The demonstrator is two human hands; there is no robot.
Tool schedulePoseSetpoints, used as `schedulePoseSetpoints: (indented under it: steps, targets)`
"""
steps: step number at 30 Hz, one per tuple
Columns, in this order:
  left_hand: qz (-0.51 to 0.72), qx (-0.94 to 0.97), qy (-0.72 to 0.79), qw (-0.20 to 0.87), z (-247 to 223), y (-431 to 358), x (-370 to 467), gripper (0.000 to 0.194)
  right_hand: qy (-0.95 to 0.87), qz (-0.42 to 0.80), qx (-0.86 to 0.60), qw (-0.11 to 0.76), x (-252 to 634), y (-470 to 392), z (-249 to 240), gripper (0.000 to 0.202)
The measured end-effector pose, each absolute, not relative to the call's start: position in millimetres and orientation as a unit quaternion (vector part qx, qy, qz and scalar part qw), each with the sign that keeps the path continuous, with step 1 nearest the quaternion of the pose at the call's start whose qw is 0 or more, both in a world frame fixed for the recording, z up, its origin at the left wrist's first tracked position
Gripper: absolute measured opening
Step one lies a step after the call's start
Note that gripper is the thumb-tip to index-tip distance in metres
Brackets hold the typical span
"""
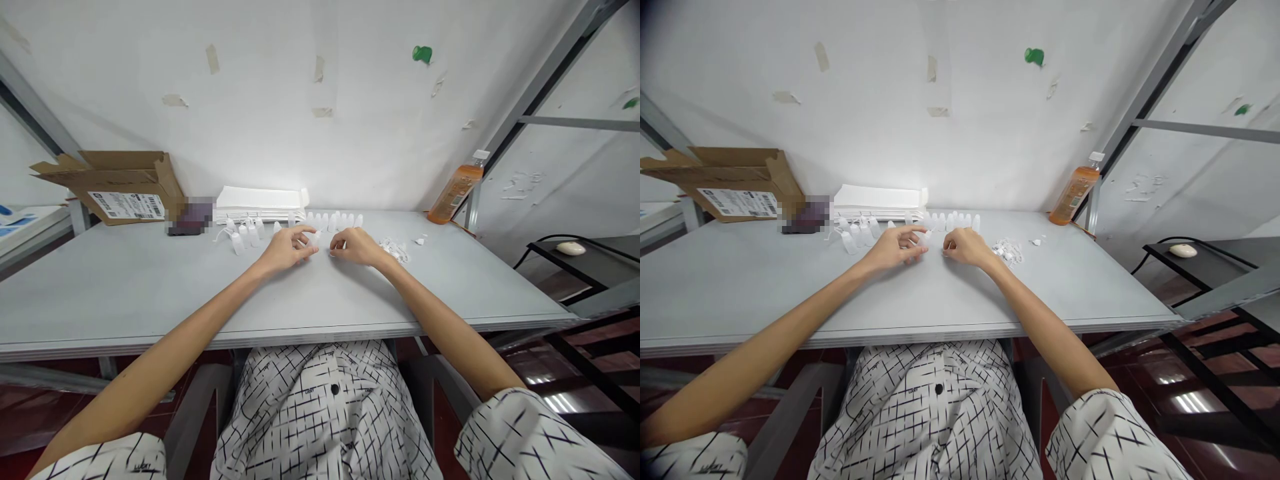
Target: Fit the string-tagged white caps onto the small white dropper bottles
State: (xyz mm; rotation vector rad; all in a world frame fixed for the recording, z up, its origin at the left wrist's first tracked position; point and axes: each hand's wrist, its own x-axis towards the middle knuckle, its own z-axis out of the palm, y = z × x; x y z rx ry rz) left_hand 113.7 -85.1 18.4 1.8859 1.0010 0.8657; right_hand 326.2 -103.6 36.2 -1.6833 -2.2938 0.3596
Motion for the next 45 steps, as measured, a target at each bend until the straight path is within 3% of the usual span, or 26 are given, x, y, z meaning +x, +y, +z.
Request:
schedulePoseSetpoints:
  steps: [5, 12, 15, 45]
  targets:
    - [0.332, 0.772, 0.392, 0.374, 17, -85, 113, 0.042, -0.810, 0.154, -0.549, 0.134, 329, -103, 37, 0.010]
    - [0.324, 0.803, 0.388, 0.315, 13, -83, 112, 0.040, -0.735, 0.309, -0.489, 0.356, 331, -113, 51, 0.023]
    - [0.318, 0.810, 0.388, 0.303, 13, -83, 111, 0.041, -0.710, 0.332, -0.482, 0.392, 331, -114, 54, 0.026]
    - [0.332, 0.821, 0.380, 0.267, 15, -87, 111, 0.043, -0.754, 0.340, -0.462, 0.320, 328, -116, 50, 0.026]
